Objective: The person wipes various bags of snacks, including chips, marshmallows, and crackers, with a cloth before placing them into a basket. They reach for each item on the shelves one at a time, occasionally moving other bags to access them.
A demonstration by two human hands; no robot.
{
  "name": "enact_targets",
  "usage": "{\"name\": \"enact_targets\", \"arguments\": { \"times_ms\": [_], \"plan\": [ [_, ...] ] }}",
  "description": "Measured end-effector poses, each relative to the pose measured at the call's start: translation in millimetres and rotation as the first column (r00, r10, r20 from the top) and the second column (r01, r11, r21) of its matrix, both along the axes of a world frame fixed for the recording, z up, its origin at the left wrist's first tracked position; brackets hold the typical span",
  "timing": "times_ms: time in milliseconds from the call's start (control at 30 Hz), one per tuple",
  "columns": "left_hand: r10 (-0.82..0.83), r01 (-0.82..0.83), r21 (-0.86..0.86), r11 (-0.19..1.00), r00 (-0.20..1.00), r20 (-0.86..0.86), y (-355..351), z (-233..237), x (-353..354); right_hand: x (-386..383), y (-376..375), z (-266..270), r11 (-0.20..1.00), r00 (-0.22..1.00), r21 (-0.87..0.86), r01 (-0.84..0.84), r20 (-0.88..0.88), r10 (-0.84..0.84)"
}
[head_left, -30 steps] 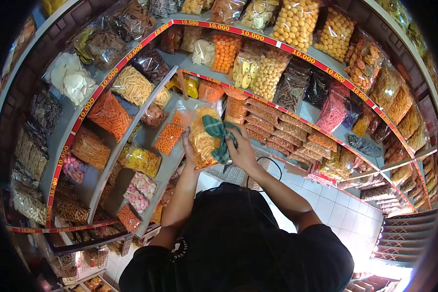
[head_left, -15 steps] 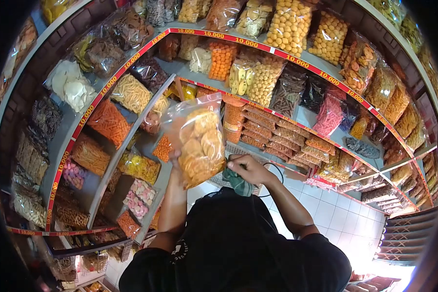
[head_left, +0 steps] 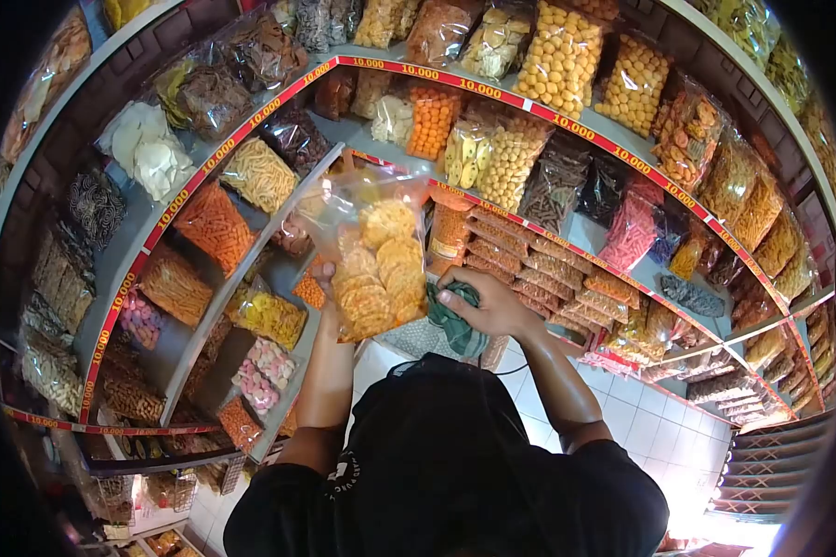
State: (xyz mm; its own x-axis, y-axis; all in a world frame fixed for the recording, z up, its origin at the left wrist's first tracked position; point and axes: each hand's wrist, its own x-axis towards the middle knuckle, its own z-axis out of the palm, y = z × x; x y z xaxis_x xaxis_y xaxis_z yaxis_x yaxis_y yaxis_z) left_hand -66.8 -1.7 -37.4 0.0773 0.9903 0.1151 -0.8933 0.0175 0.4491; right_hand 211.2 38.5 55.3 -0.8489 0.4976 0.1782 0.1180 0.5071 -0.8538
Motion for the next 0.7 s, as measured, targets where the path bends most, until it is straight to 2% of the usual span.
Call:
{"name": "enact_targets", "arguments": {
  "times_ms": [100, 233, 333, 467, 567, 700],
  "plan": [
    [-0.008, 0.008, -0.021, 1.0, 1.0, 0.002, -3, -6, 5, -10, 2, 4, 0.998, 0.998, 0.023, 0.066, -0.023, -0.066],
    [0.008, -0.007, -0.04, 0.999, 1.0, 0.014, -8, -15, 6, -18, 8, 8, 1.0, 0.997, 0.0, -0.014, 0.072, 0.014],
    [0.023, -0.021, -0.055, 0.998, 1.0, 0.022, -9, -18, 1, -25, 14, -2, 0.999, 0.999, -0.039, -0.017, 0.044, 0.018],
    [0.052, -0.049, -0.097, 0.994, 0.998, 0.026, -10, -25, -6, -36, 23, -10, 0.998, 0.999, 0.033, 0.046, 0.027, -0.047],
    [0.073, -0.067, -0.149, 0.987, 0.997, 0.034, -10, -38, -6, -43, 29, -3, 1.0, 0.991, -0.005, 0.015, 0.135, -0.014],
    [0.114, -0.104, -0.21, 0.972, 0.993, 0.035, -9, -62, -21, -64, 35, -21, 1.0, 0.997, 0.006, 0.013, 0.076, -0.013]
  ]
}}
